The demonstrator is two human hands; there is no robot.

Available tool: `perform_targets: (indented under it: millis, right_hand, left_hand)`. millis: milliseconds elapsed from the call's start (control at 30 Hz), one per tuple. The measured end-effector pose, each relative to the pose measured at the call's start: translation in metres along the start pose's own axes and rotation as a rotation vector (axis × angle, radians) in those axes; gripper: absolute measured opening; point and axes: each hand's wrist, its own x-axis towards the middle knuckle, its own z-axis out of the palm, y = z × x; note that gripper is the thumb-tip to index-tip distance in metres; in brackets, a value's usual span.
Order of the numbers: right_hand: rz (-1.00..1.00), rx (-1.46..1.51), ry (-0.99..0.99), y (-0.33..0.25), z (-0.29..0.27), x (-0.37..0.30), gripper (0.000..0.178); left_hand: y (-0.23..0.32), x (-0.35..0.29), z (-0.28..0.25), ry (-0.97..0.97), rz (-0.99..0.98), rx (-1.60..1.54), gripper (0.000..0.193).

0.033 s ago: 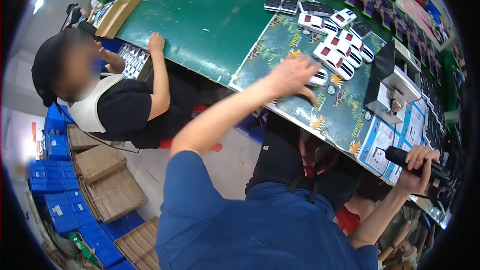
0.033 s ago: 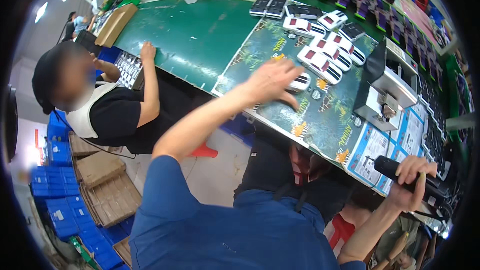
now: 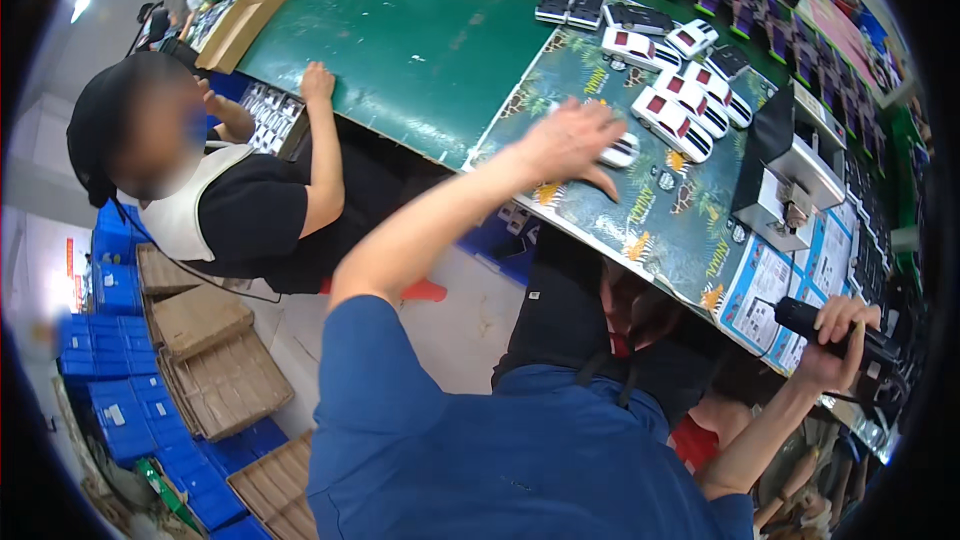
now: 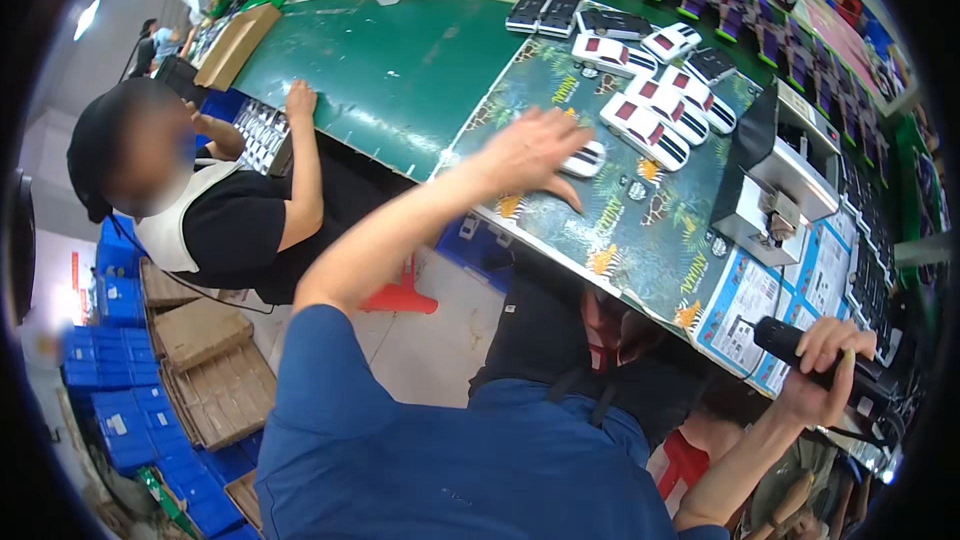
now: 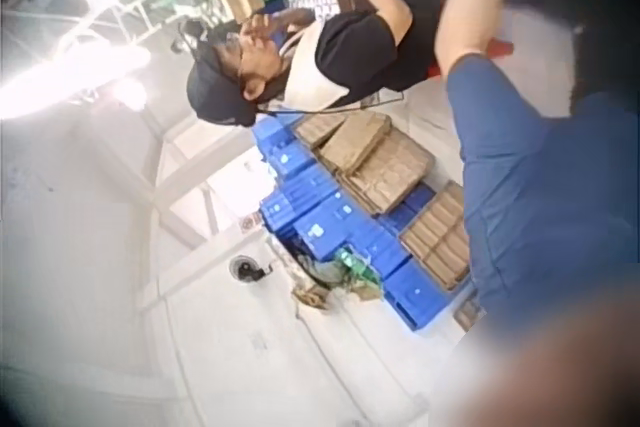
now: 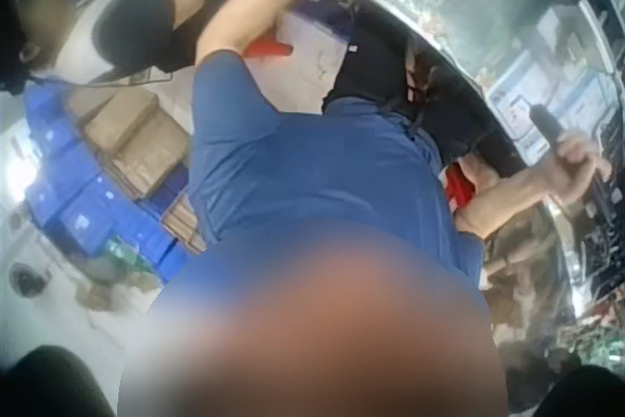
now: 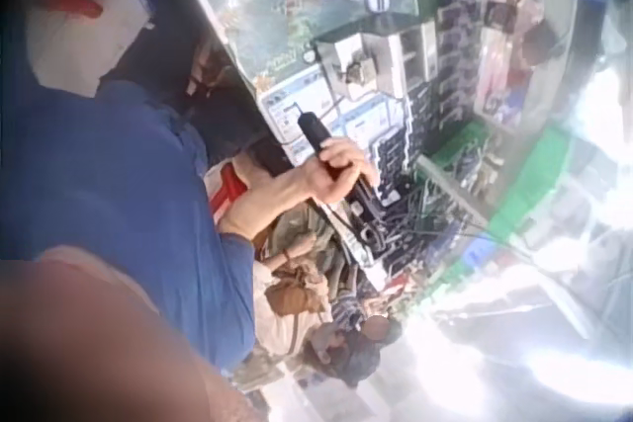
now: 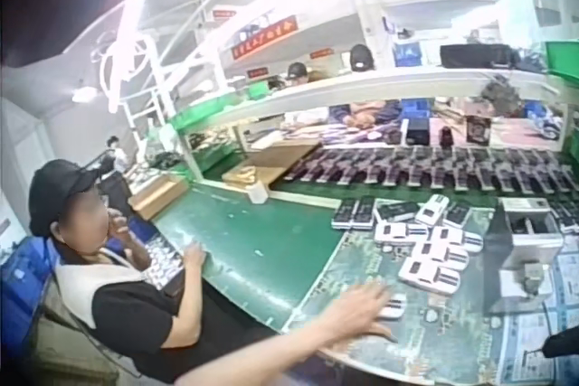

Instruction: Use an electric screwdriver to attach chassis and components to small toy cars on an assembly line.

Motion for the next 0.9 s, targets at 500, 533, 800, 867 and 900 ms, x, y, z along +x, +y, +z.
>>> perform_targets:
  millis: [500,533,800,867,900]
  right_hand:
    - [-0.041,-0.143,0.282,-0.001,-0.076,0.001,0.012]
    - [-0.067,-0.181,0.269,-0.011,-0.081,0.004,0.012]
    - [-0.051,-0.448,0.471,-0.025,-0.118,-0.014,0.020]
    - [-0.007,-0.373,0.459,-0.024,-0.117,-0.020,0.021]
    - [-0.040,-0.405,0.440,-0.023,-0.119,-0.024,0.022]
  left_hand:
    - [0.146,0.020,-0.015,0.461,-0.059,-0.412,0.030]
    - [0.187,0.056,-0.007,0.492,0.029,-0.587,0.029]
    - [0.347,0.331,0.125,0.161,-0.530,-1.189,0.051]
    - [0.354,0.367,0.137,0.026,-0.680,-0.992,0.061]
    - [0.359,0.379,0.134,-0.081,-0.754,-0.934,0.063]
